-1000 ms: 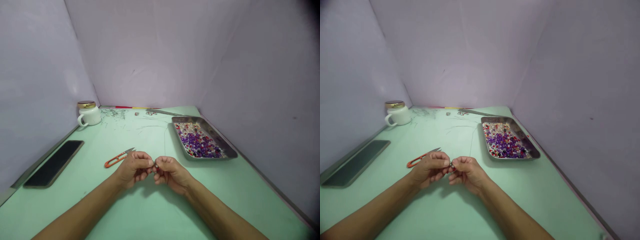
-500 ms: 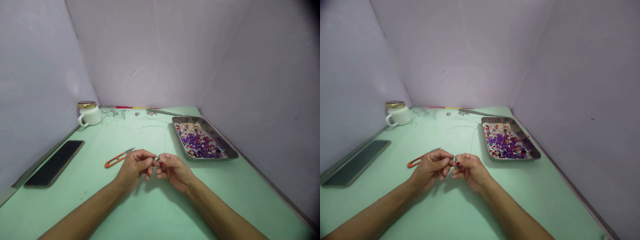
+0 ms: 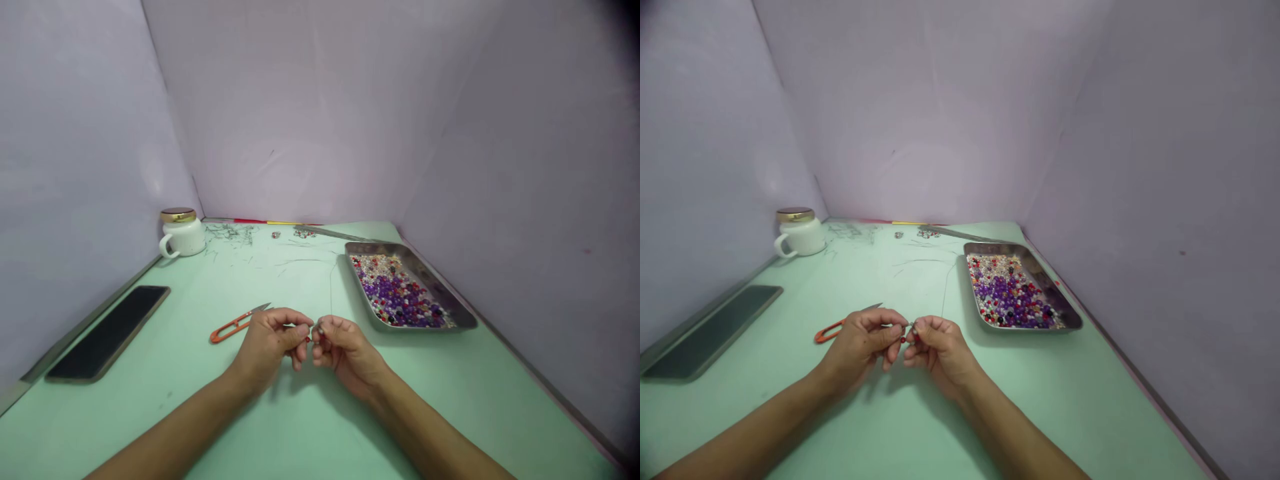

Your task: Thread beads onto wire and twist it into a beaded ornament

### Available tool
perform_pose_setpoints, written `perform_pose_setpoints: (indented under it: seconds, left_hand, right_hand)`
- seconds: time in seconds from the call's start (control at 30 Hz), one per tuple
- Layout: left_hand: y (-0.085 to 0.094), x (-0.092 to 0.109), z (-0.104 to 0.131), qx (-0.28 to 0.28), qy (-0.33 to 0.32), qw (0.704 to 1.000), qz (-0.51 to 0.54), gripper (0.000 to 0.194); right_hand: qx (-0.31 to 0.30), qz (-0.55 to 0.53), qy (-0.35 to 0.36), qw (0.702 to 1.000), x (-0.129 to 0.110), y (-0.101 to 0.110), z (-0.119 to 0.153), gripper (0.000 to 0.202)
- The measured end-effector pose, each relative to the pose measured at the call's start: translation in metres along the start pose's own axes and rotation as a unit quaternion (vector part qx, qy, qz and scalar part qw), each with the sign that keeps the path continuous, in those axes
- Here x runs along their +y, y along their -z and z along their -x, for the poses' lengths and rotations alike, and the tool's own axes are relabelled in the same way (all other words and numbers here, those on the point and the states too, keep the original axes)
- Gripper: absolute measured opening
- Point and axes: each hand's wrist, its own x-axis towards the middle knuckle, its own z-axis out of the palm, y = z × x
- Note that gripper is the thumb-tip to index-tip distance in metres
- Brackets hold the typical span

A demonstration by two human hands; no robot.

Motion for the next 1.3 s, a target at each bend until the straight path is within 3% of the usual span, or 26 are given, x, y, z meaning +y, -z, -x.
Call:
perform_pose_setpoints:
  seconds: [0.5, 0.87, 1.1, 1.3]
  left_hand:
    - [0.0023, -0.0010, 0.0009, -0.018, -0.015, 0.999, -0.031, 0.017]
    - [0.0051, -0.0022, 0.0002, -0.026, -0.026, 0.997, -0.068, 0.018]
    - [0.0042, 0.0002, -0.0023, -0.011, 0.014, 0.997, -0.074, 0.014]
    - [0.0044, -0.0016, -0.0033, -0.028, 0.023, 0.998, -0.043, 0.010]
  right_hand:
    - [0.029, 0.037, -0.022, 0.999, -0.0015, -0.0059, 0.0032, 0.025]
    - [0.064, 0.120, 0.031, 0.990, 0.0024, -0.0059, 0.0020, 0.029]
    - [0.098, 0.216, 0.079, 0.968, 0.0034, -0.0099, 0.0015, 0.027]
    - [0.067, 0.166, 0.037, 0.983, 0.0019, -0.0053, 0.0030, 0.026]
